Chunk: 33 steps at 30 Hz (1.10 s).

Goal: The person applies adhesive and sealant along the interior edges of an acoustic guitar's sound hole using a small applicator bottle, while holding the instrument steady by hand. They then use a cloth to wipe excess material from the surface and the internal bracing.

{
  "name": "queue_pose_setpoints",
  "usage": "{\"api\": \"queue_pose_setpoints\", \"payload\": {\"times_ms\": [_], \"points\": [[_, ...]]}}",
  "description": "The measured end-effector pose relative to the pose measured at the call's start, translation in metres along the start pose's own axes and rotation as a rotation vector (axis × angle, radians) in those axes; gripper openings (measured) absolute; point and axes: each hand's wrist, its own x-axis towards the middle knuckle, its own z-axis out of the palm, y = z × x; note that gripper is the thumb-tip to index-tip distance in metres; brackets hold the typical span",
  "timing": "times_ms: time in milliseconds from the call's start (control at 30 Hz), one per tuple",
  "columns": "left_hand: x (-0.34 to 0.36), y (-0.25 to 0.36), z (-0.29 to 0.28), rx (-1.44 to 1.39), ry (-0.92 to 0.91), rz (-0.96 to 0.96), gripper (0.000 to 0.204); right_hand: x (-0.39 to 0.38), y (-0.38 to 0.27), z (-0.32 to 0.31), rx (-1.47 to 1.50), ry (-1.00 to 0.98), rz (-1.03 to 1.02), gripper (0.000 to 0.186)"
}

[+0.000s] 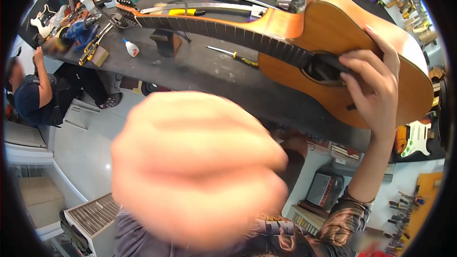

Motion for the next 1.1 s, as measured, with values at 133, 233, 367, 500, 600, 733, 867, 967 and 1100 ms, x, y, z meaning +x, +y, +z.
{"api": "queue_pose_setpoints", "payload": {"times_ms": [133, 233, 367, 500, 600, 733, 867, 967, 1100], "points": [[0.054, 0.002, 0.006, -0.153, -0.415, 0.239, 0.019, 0.006, 0.001, 0.0, 0.018, -0.019, 0.013, 0.02], [0.074, 0.019, 0.031, -0.124, -0.526, 0.247, 0.019, -0.002, 0.008, -0.004, 0.001, 0.059, -0.025, 0.02], [0.074, 0.026, 0.042, -0.172, -0.526, 0.201, 0.019, 0.004, 0.009, -0.001, -0.012, 0.07, -0.081, 0.018], [0.063, 0.037, 0.041, -0.285, -0.455, 0.143, 0.02, 0.001, -0.005, -0.015, 0.187, -0.02, 0.095, 0.016], [0.047, 0.033, 0.039, -0.501, -0.273, 0.09, 0.02, -0.009, 0.006, -0.005, 0.199, 0.018, 0.026, 0.015], [0.028, 0.035, 0.057, -0.807, 0.069, -0.013, 0.021, -0.007, -0.005, -0.015, 0.219, 0.02, 0.064, 0.015], [0.039, 0.04, 0.143, -0.679, 0.249, 0.087, 0.02, -0.01, 0.007, 0.0, 0.173, 0.095, -0.005, 0.015], [0.061, 0.055, 0.146, -0.578, -0.032, -0.004, 0.025, -0.014, 0.011, 0.003, 0.123, 0.104, 0.022, 0.016], [0.065, 0.068, 0.17, -0.567, -0.131, 0.066, 0.023, -0.005, 0.007, 0.005, 0.136, 0.085, 0.009, 0.016]]}}
